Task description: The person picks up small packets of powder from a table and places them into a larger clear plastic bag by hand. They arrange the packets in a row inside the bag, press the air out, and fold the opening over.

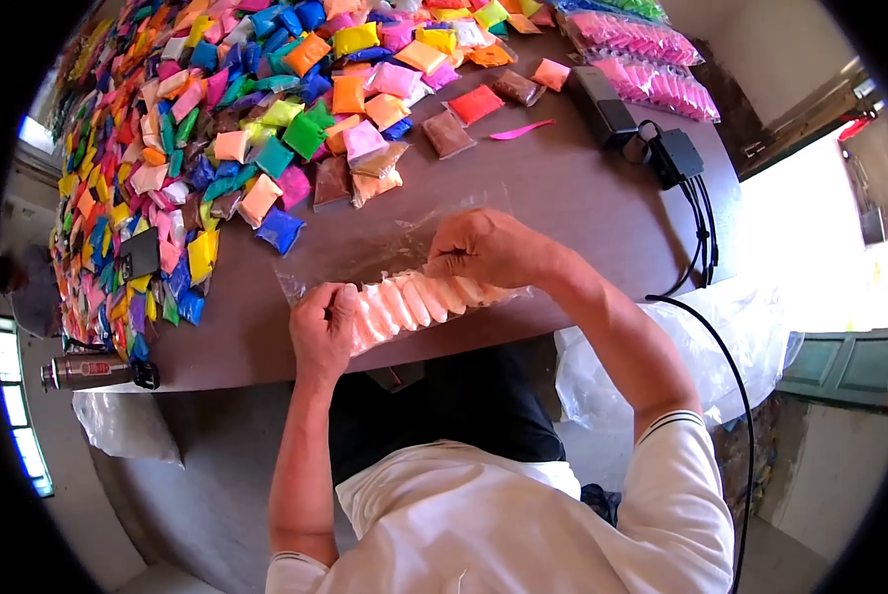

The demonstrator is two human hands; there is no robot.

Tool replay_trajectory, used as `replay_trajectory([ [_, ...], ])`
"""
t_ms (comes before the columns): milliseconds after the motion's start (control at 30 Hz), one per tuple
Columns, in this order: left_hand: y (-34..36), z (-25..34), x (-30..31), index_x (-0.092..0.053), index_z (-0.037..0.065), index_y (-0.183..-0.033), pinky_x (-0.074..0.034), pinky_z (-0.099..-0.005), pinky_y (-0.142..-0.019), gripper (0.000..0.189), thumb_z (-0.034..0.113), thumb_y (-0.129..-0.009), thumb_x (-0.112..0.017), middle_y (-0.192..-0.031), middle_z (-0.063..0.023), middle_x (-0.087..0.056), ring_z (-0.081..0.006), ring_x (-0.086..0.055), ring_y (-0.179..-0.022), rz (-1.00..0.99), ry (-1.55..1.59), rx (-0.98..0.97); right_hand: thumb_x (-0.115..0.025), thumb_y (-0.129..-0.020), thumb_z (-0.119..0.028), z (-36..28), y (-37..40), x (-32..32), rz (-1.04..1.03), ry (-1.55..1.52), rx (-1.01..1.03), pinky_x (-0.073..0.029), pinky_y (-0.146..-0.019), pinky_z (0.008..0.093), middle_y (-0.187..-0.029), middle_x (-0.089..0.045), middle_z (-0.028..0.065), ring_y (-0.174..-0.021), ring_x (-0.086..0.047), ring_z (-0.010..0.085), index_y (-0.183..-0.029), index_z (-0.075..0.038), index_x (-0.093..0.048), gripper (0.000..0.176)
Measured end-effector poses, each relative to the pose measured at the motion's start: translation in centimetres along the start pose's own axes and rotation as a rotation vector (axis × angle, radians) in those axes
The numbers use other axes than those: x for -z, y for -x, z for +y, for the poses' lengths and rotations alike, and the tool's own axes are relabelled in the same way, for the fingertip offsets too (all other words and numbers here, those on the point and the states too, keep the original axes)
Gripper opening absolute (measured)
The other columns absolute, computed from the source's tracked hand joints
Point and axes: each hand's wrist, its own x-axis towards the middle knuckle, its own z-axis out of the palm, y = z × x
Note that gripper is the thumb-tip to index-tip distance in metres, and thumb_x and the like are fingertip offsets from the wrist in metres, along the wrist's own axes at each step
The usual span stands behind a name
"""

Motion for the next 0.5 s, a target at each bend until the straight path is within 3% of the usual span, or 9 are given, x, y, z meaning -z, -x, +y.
replay_trajectory([
  [200, 0.2, -0.5, -0.3, -0.064, -0.002, -0.085, -0.045, -0.0320, -0.059, 0.032, 0.029, -0.096, -0.062, -0.068, -0.0090, -0.057, -0.0195, -0.056, -0.062, 0.010, 0.007, -0.016, -0.067, -0.091, -0.020, -0.6, 1.7, 3.2, 0.197, 0.031, -0.065, -0.051, -0.078, 0.0365, -0.093, -0.069, 0.0115, -0.088, -0.065, 0.0278, -0.099, -0.006, -0.072, 0.017],
  [233, 0.2, -0.5, -0.3, -0.064, -0.002, -0.085, -0.045, -0.0320, -0.059, 0.032, 0.029, -0.096, -0.062, -0.068, -0.0090, -0.057, -0.0195, -0.056, -0.062, 0.013, 0.010, -0.019, -0.065, -0.091, -0.025, -0.3, 2.0, 3.7, 0.237, 0.032, -0.021, -0.051, -0.072, 0.0384, -0.087, -0.070, 0.0136, -0.080, -0.066, 0.0308, -0.098, -0.006, -0.071, 0.021],
  [367, 0.2, -0.9, -0.6, -0.064, -0.001, -0.086, -0.045, -0.0335, -0.059, 0.031, 0.027, -0.096, -0.063, -0.068, -0.0107, -0.058, -0.0228, -0.056, -0.061, 0.044, 0.020, -0.037, -0.065, -0.090, -0.027, -0.1, 3.0, 4.2, 0.193, 0.071, -0.092, -0.051, -0.072, 0.0389, -0.085, -0.070, 0.0136, -0.080, -0.066, 0.0301, -0.097, -0.006, -0.072, 0.023],
  [500, 0.3, -0.6, -0.6, -0.065, 0.000, -0.086, -0.045, -0.0344, -0.058, 0.028, 0.026, -0.096, -0.063, -0.069, -0.0111, -0.058, -0.0249, -0.057, -0.061, 0.069, -0.013, -0.059, -0.068, -0.089, -0.025, 0.2, 3.5, 3.1, 0.069, 0.247, -0.240, -0.051, -0.078, 0.0362, -0.093, -0.071, 0.0099, -0.084, -0.066, 0.0253, -0.099, -0.006, -0.073, 0.022],
])
